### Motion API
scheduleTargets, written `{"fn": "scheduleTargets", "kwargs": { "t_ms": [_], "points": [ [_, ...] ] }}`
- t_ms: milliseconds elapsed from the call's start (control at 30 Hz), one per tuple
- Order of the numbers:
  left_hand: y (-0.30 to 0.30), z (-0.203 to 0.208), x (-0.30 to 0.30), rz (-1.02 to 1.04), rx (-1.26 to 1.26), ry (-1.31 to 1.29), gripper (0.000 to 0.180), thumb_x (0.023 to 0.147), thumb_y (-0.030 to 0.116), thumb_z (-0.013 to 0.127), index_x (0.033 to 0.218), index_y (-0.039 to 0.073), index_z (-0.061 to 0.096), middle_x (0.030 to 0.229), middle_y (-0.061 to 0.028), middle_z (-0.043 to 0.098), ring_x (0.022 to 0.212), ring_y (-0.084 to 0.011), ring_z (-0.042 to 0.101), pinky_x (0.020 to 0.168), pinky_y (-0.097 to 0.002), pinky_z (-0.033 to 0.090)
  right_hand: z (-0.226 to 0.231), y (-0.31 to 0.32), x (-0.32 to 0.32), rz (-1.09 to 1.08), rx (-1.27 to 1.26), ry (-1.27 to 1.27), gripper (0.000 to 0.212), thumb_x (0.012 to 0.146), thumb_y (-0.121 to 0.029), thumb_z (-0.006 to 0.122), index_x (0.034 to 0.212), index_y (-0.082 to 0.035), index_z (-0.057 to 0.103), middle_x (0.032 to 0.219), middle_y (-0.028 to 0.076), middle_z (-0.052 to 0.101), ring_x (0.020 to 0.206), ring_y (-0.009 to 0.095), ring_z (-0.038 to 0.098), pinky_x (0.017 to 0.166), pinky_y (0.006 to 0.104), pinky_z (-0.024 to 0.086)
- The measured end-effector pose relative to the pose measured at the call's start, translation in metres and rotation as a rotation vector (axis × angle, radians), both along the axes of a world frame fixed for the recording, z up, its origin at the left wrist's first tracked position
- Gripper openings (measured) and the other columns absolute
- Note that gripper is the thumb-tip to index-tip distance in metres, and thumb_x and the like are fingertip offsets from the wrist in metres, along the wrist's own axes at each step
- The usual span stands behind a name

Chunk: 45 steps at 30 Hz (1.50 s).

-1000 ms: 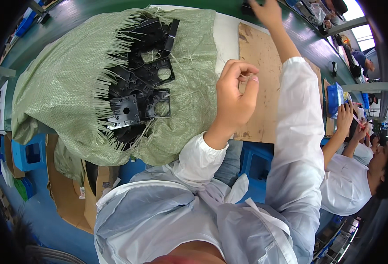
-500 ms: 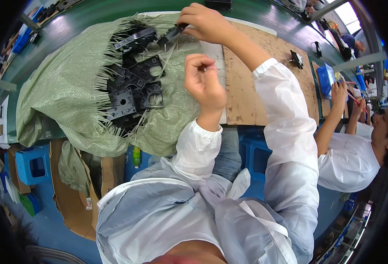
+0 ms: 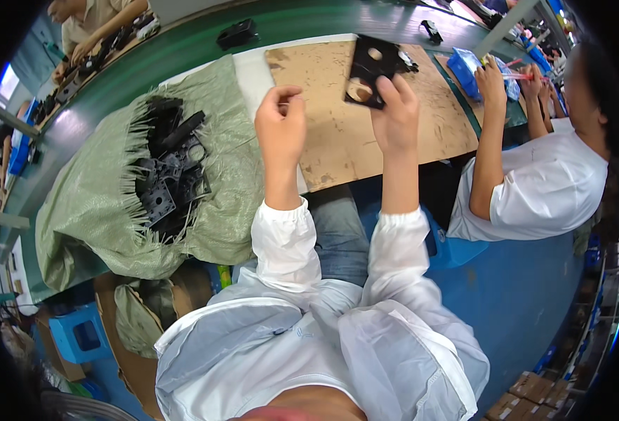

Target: Assembling small electronic components by attaching a plastic piece to a main housing at a factory workstation.

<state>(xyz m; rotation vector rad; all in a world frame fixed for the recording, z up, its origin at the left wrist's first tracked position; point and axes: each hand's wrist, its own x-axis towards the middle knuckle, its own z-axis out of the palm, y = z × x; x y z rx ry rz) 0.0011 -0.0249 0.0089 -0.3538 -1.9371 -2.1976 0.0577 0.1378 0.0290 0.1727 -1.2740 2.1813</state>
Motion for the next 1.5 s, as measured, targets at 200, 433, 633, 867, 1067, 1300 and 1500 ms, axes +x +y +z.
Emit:
{"fn": "scheduleTargets", "kwargs": {
  "t_ms": [200, 433, 633, 867, 1067, 1300, 1500],
  "points": [
    [0.075, 0.049, -0.017, -0.167, -0.714, 0.233, 0.026, 0.076, 0.024, 0.063, 0.086, 0.002, 0.074, 0.080, -0.0188, 0.070, 0.077, -0.0340, 0.068, 0.069, -0.0379, 0.053, -0.051, 0.026, 0.064, -0.177, -0.460, 0.252, 0.051, 0.089, -0.022, 0.064, 0.133, -0.002, 0.047, 0.121, 0.018, 0.060, 0.120, 0.035, 0.055, 0.097, 0.0444, 0.049],
    [0.213, 0.049, -0.088, -0.260, -1.033, 0.361, 0.029, 0.065, 0.018, 0.078, 0.089, 0.002, 0.074, 0.089, -0.0177, 0.072, 0.087, -0.0345, 0.070, 0.075, -0.0399, 0.056, -0.063, 0.047, 0.075, -0.232, -0.527, 0.274, 0.046, 0.089, -0.017, 0.061, 0.130, 0.002, 0.048, 0.119, 0.019, 0.060, 0.113, 0.032, 0.060, 0.092, 0.0446, 0.052],
    [0.259, -0.017, -0.111, -0.303, -1.057, 0.363, 0.040, 0.071, 0.028, 0.079, 0.104, 0.005, 0.072, 0.111, -0.0181, 0.068, 0.109, -0.0307, 0.063, 0.090, -0.0427, 0.050, -0.056, 0.052, 0.092, -0.309, -0.477, 0.309, 0.047, 0.089, -0.017, 0.061, 0.128, 0.005, 0.048, 0.117, 0.020, 0.060, 0.112, 0.029, 0.060, 0.090, 0.0405, 0.053],
    [0.274, -0.024, -0.121, -0.281, -1.073, 0.383, 0.038, 0.077, 0.030, 0.076, 0.103, 0.002, 0.072, 0.110, -0.0181, 0.068, 0.110, -0.0332, 0.061, 0.095, -0.0457, 0.040, -0.059, 0.057, 0.094, -0.290, -0.480, 0.329, 0.047, 0.093, -0.029, 0.058, 0.127, 0.002, 0.051, 0.113, 0.016, 0.062, 0.103, 0.027, 0.061, 0.087, 0.0401, 0.052],
    [0.236, -0.002, -0.104, -0.049, -1.075, 0.628, 0.027, 0.075, 0.021, 0.072, 0.095, 0.002, 0.070, 0.103, -0.0149, 0.066, 0.107, -0.0349, 0.053, 0.093, -0.0448, 0.035, -0.066, 0.061, 0.086, -0.217, -0.568, 0.259, 0.052, 0.096, -0.041, 0.048, 0.127, 0.000, 0.053, 0.118, 0.017, 0.062, 0.104, 0.028, 0.060, 0.085, 0.0409, 0.049],
    [0.138, 0.045, -0.067, 0.201, -0.800, 1.094, 0.016, 0.080, 0.019, 0.070, 0.087, 0.005, 0.066, 0.096, -0.0091, 0.058, 0.097, -0.0313, 0.050, 0.086, -0.0451, 0.035, -0.072, 0.049, 0.066, -0.100, -0.501, 0.263, 0.044, 0.095, -0.031, 0.053, 0.131, -0.005, 0.048, 0.131, 0.021, 0.054, 0.109, 0.029, 0.059, 0.090, 0.0404, 0.047],
    [0.057, 0.038, 0.009, -0.140, 0.375, 0.210, 0.017, 0.093, 0.016, 0.061, 0.086, 0.000, 0.062, 0.080, -0.0092, 0.065, 0.067, -0.0182, 0.060, 0.061, -0.0278, 0.047, -0.051, -0.005, 0.037, 0.061, -0.416, 0.202, 0.051, 0.092, -0.029, 0.058, 0.133, -0.008, 0.038, 0.132, 0.024, 0.051, 0.119, 0.038, 0.056, 0.101, 0.0470, 0.046]
  ]
}}
